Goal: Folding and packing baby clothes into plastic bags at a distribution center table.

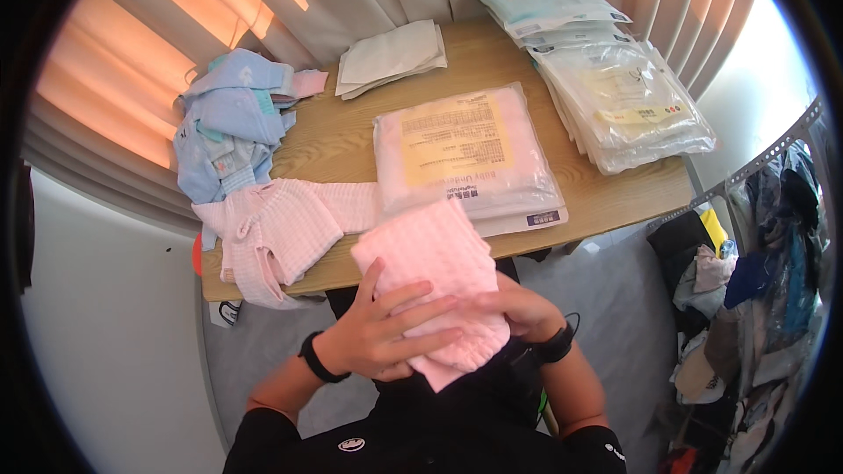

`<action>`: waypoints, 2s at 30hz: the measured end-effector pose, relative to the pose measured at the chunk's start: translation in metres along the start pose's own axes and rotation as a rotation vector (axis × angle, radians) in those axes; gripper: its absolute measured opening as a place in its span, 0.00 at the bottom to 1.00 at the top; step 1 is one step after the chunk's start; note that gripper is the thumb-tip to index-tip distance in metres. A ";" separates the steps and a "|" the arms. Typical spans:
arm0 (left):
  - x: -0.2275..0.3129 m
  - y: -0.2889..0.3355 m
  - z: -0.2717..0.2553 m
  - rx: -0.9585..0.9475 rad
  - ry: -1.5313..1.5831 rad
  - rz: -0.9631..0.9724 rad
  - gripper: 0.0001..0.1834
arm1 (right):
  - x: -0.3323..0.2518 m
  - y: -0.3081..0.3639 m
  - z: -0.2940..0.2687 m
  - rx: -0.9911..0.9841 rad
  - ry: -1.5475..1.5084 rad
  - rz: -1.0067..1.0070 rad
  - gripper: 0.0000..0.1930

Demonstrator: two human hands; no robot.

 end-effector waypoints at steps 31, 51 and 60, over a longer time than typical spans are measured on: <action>-0.172 -0.045 -0.073 0.393 0.271 -0.152 0.08 | -0.041 -0.004 -0.003 0.698 0.421 -0.115 0.32; -0.198 -0.022 -0.110 0.487 0.452 -0.087 0.10 | -0.052 -0.035 -0.002 0.755 0.890 -0.006 0.12; -0.182 -0.009 -0.121 0.544 0.274 0.009 0.13 | -0.077 -0.084 -0.030 0.691 0.407 -0.294 0.12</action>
Point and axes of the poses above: each hand's wrist, its own y-axis away from the middle knuckle, its own z-axis out of the palm, x = y × z, the point moved 10 cm from there along -y, towards the middle knuckle, and after that the axes turned 13 degrees about -x, right-handed, at the moved point
